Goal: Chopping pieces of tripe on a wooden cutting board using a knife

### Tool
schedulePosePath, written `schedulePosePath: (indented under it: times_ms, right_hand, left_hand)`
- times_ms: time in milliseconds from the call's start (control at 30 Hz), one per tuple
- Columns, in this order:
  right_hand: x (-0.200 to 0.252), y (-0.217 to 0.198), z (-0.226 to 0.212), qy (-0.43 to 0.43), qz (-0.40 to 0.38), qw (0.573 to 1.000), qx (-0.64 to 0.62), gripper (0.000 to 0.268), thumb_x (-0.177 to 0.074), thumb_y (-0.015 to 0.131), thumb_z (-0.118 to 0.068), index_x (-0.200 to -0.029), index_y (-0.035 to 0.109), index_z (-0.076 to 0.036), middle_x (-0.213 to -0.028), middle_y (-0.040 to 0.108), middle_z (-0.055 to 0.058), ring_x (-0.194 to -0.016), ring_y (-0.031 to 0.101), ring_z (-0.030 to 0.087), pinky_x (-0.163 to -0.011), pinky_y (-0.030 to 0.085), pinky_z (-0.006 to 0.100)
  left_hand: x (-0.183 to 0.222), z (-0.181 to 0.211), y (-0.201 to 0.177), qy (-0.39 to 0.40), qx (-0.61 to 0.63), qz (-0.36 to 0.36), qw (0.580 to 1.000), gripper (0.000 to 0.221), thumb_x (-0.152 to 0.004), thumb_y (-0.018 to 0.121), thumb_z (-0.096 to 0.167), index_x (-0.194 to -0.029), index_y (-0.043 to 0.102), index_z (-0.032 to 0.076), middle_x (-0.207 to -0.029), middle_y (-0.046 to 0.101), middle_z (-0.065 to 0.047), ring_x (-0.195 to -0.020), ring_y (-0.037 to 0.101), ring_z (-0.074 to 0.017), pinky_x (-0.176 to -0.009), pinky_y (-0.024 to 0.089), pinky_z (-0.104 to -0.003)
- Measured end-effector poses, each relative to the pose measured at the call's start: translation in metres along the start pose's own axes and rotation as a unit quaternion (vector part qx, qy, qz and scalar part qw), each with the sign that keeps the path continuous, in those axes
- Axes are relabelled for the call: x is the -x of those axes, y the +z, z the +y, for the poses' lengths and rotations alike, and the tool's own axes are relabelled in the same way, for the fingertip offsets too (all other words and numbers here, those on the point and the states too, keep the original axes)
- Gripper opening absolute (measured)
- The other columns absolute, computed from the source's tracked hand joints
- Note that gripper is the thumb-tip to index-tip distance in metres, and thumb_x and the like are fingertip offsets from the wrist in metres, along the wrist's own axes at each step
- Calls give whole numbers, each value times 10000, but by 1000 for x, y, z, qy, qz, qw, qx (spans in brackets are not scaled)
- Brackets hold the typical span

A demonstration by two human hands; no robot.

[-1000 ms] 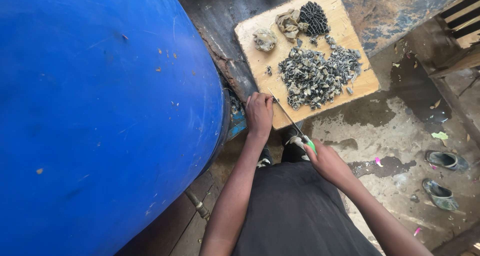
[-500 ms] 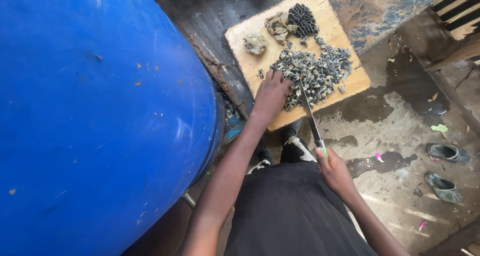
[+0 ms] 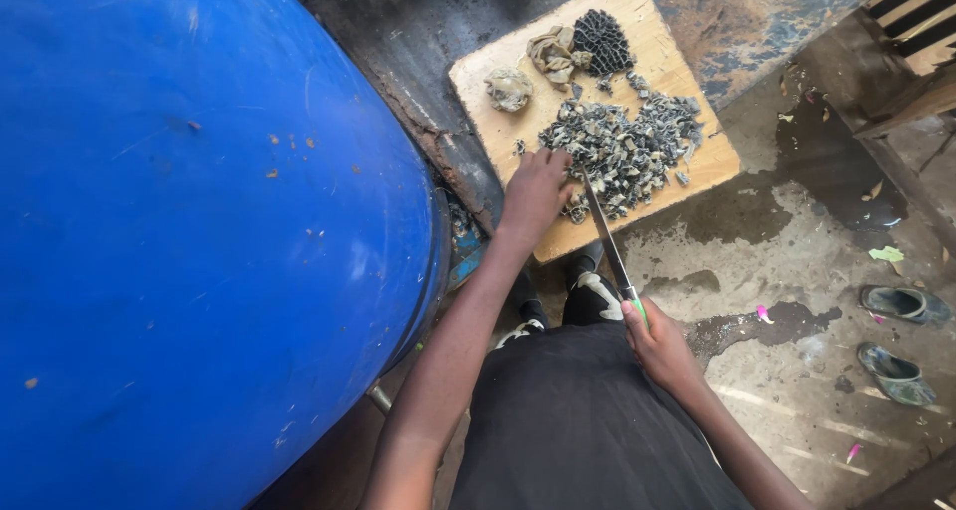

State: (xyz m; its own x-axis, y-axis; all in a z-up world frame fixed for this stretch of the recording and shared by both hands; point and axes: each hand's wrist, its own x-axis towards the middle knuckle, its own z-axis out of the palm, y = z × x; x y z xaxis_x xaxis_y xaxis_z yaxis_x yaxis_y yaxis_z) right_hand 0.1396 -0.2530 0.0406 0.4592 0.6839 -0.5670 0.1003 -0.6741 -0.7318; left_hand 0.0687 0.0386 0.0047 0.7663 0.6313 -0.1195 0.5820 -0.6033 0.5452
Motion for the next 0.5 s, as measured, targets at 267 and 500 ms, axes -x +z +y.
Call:
schedulePosePath:
  times_ms: [267, 500]
  right_hand:
    - [-7, 5, -9, 14, -2, 999, -52, 410, -1101, 451, -341, -829, 572, -60, -499, 531, 113, -397, 541, 247, -348, 462, 339]
    - [-23, 9, -7, -14, -72, 996, 60, 412, -1068, 503, -388, -828, 621, -74, -523, 617, 134, -514, 646, 305, -514, 528, 433]
  left_hand:
    - [13, 29, -45, -70, 186, 42, 979, 228, -969, 684, 153, -1188, 626, 125, -1023, 719, -161, -987, 725, -316, -819, 626, -418]
    - [25, 14, -74, -186, 527, 175, 811, 391, -976, 717, 141, -1325, 605, 4, -1115, 705, -279, -989, 708, -253, -828, 621, -332]
